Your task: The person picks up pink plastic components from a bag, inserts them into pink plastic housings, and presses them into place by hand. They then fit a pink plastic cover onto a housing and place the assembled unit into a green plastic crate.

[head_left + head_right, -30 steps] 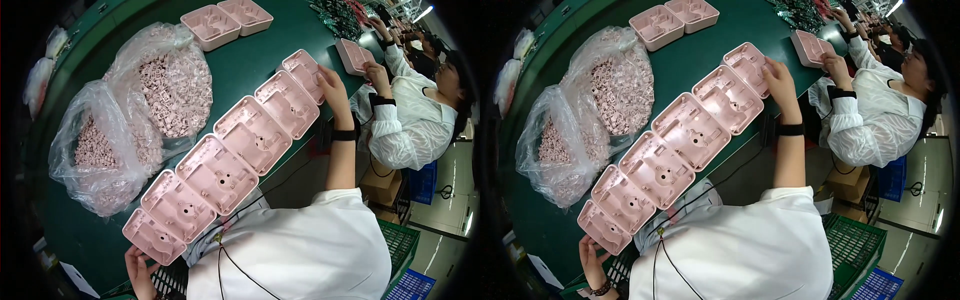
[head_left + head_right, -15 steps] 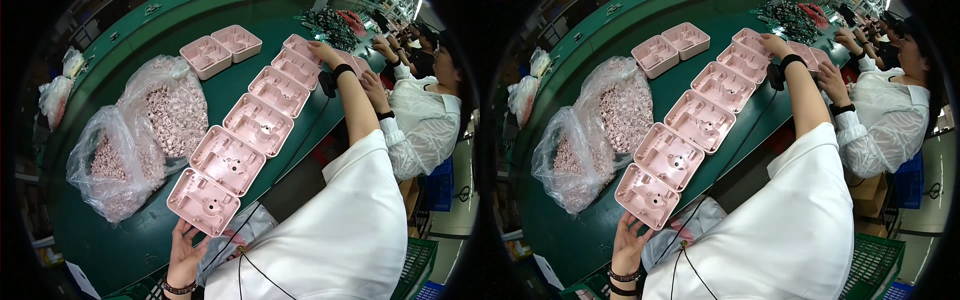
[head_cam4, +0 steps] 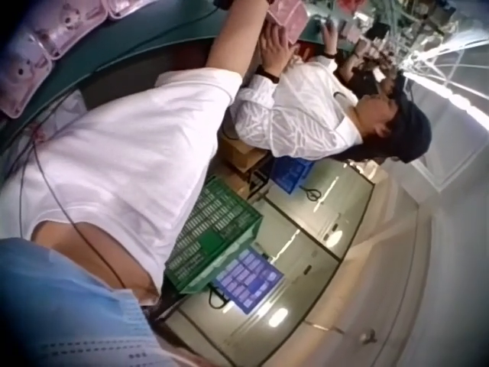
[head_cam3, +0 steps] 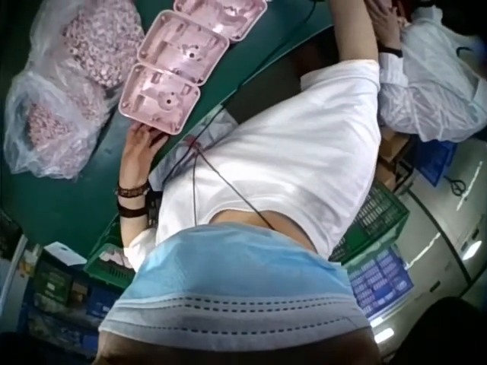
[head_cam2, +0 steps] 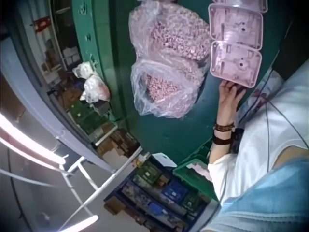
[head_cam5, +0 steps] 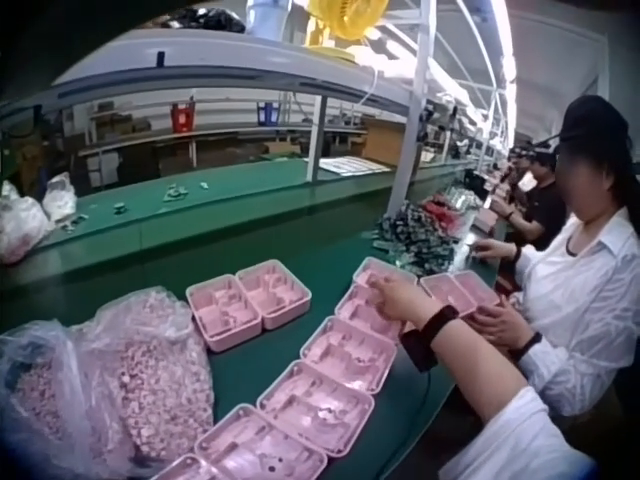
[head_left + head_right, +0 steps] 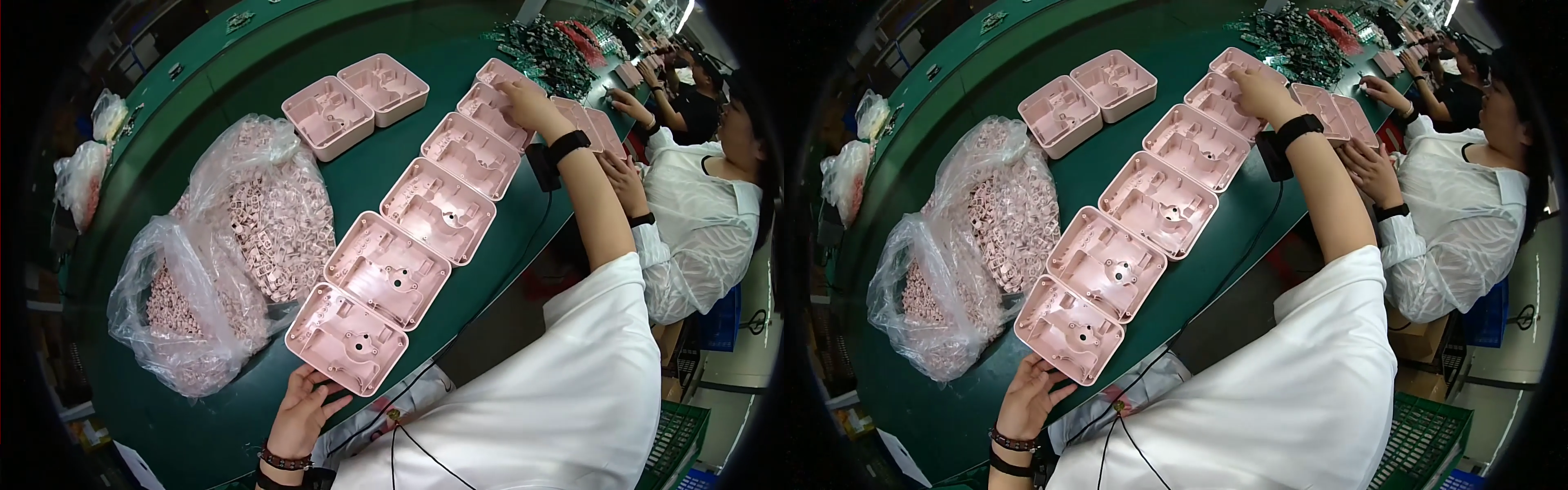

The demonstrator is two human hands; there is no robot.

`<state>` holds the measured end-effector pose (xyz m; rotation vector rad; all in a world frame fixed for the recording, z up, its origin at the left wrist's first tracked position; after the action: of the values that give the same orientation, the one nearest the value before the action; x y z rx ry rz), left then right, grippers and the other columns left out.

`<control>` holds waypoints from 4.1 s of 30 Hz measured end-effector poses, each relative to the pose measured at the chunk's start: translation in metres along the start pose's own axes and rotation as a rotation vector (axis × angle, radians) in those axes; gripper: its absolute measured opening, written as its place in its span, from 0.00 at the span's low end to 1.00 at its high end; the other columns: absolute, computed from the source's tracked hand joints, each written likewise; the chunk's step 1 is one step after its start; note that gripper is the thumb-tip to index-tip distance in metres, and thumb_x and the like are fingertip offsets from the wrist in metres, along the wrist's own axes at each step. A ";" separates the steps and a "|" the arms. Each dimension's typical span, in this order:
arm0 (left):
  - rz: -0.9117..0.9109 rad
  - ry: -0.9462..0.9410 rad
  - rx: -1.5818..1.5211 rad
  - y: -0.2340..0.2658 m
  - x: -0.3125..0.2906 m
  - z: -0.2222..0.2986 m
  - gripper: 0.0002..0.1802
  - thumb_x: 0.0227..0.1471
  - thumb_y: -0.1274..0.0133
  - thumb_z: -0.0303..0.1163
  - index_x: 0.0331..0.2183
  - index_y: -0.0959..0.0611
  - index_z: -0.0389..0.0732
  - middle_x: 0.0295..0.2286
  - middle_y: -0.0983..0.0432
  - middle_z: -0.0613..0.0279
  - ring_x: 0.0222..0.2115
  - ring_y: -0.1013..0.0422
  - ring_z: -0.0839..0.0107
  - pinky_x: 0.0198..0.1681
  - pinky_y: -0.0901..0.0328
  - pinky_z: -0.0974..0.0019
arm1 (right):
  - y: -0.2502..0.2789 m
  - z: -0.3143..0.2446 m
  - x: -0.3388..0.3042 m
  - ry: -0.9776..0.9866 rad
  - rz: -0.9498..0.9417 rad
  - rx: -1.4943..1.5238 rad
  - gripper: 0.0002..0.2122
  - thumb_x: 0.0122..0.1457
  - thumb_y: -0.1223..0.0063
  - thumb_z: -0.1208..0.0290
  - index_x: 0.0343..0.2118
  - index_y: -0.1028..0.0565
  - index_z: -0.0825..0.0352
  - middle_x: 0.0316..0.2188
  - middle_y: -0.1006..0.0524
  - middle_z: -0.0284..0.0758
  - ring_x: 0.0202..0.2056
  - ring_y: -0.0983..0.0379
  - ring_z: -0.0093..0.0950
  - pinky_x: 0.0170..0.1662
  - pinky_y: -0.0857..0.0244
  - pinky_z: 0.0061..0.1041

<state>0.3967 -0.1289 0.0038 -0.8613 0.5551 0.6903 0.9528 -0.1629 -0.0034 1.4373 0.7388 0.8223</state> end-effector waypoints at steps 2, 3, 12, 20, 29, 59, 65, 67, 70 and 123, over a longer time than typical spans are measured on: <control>0.008 0.001 0.047 0.001 0.002 -0.003 0.23 0.52 0.58 0.23 0.50 0.43 0.39 0.46 0.42 0.57 0.46 0.38 0.65 0.49 0.39 0.56 | -0.001 0.005 0.000 0.012 -0.033 0.014 0.21 0.49 0.48 0.69 0.49 0.34 0.61 0.38 0.28 0.43 0.39 0.31 0.42 0.43 0.36 0.34; 0.022 -0.005 0.085 0.000 0.003 -0.005 0.23 0.52 0.59 0.23 0.50 0.43 0.39 0.45 0.42 0.57 0.46 0.38 0.65 0.49 0.38 0.57 | 0.000 0.013 0.010 0.003 -0.077 0.053 0.20 0.48 0.47 0.70 0.46 0.32 0.63 0.35 0.27 0.42 0.37 0.30 0.41 0.40 0.35 0.34; 0.029 -0.064 0.236 0.013 0.001 -0.013 0.24 0.53 0.58 0.27 0.51 0.43 0.40 0.42 0.36 0.56 0.42 0.33 0.63 0.43 0.35 0.60 | 0.021 -0.039 0.090 -0.080 -0.397 0.022 0.11 0.44 0.45 0.72 0.33 0.24 0.67 0.28 0.25 0.42 0.30 0.27 0.37 0.31 0.33 0.31; 0.004 -0.141 0.337 0.005 -0.004 -0.006 0.29 0.54 0.58 0.30 0.55 0.48 0.41 0.42 0.36 0.53 0.42 0.34 0.61 0.45 0.37 0.60 | 0.009 -0.047 0.129 -0.028 -0.124 0.008 0.14 0.46 0.44 0.71 0.38 0.26 0.66 0.30 0.24 0.42 0.28 0.25 0.33 0.26 0.32 0.29; -0.018 -0.141 0.314 -0.004 -0.007 0.000 0.34 0.54 0.56 0.32 0.57 0.52 0.41 0.44 0.39 0.52 0.43 0.34 0.59 0.46 0.38 0.60 | 0.036 -0.065 -0.061 0.133 0.011 0.589 0.17 0.57 0.55 0.66 0.49 0.34 0.65 0.41 0.31 0.37 0.42 0.35 0.27 0.47 0.42 0.23; 0.036 -0.926 0.877 -0.084 0.105 0.048 0.23 0.48 0.50 0.30 0.46 0.35 0.35 0.45 0.40 0.49 0.38 0.33 0.66 0.41 0.36 0.68 | 0.020 -0.052 -0.053 0.160 0.477 -0.157 0.21 0.53 0.52 0.66 0.48 0.35 0.71 0.45 0.34 0.48 0.44 0.37 0.45 0.47 0.42 0.38; -0.121 -1.070 0.784 -0.006 -0.074 0.034 0.14 0.50 0.53 0.33 0.39 0.30 0.35 0.31 0.30 0.57 0.34 0.32 0.62 0.36 0.37 0.64 | 0.170 -0.343 -0.192 1.114 0.262 0.116 0.19 0.52 0.53 0.72 0.49 0.34 0.66 0.47 0.35 0.44 0.47 0.39 0.43 0.48 0.44 0.35; 0.228 -1.239 0.960 0.023 -0.127 0.005 0.14 0.50 0.52 0.33 0.38 0.28 0.36 0.29 0.29 0.58 0.33 0.33 0.60 0.35 0.38 0.64 | 0.183 -0.389 -0.231 1.416 0.117 0.154 0.16 0.53 0.55 0.72 0.46 0.32 0.67 0.46 0.33 0.43 0.46 0.36 0.41 0.47 0.42 0.34; 0.730 -1.118 0.977 0.056 -0.220 -0.064 0.16 0.50 0.51 0.34 0.40 0.27 0.36 0.30 0.29 0.58 0.32 0.32 0.61 0.35 0.37 0.64 | 0.181 -0.471 -0.258 1.738 0.063 0.254 0.16 0.51 0.52 0.73 0.45 0.31 0.67 0.43 0.32 0.42 0.43 0.35 0.41 0.45 0.42 0.33; 2.058 -0.810 0.493 0.480 -0.425 -0.117 0.13 0.47 0.46 0.36 0.32 0.23 0.36 0.29 0.27 0.57 0.29 0.31 0.69 0.34 0.36 0.69 | 0.011 -0.287 -0.242 -0.253 -0.291 1.570 0.23 0.61 0.64 0.57 0.52 0.39 0.71 0.51 0.37 0.37 0.50 0.39 0.28 0.53 0.47 0.26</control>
<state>-0.2548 -0.1376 -0.0032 0.8422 0.6623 2.4240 0.5805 -0.2115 -0.0093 2.5953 1.4558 -0.3900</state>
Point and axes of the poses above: each hand's wrist, its own x-axis towards the middle knuckle, its own y-axis out of the back of the hand, z = x × y, the point moved 2 cm from there along x, towards the middle knuckle
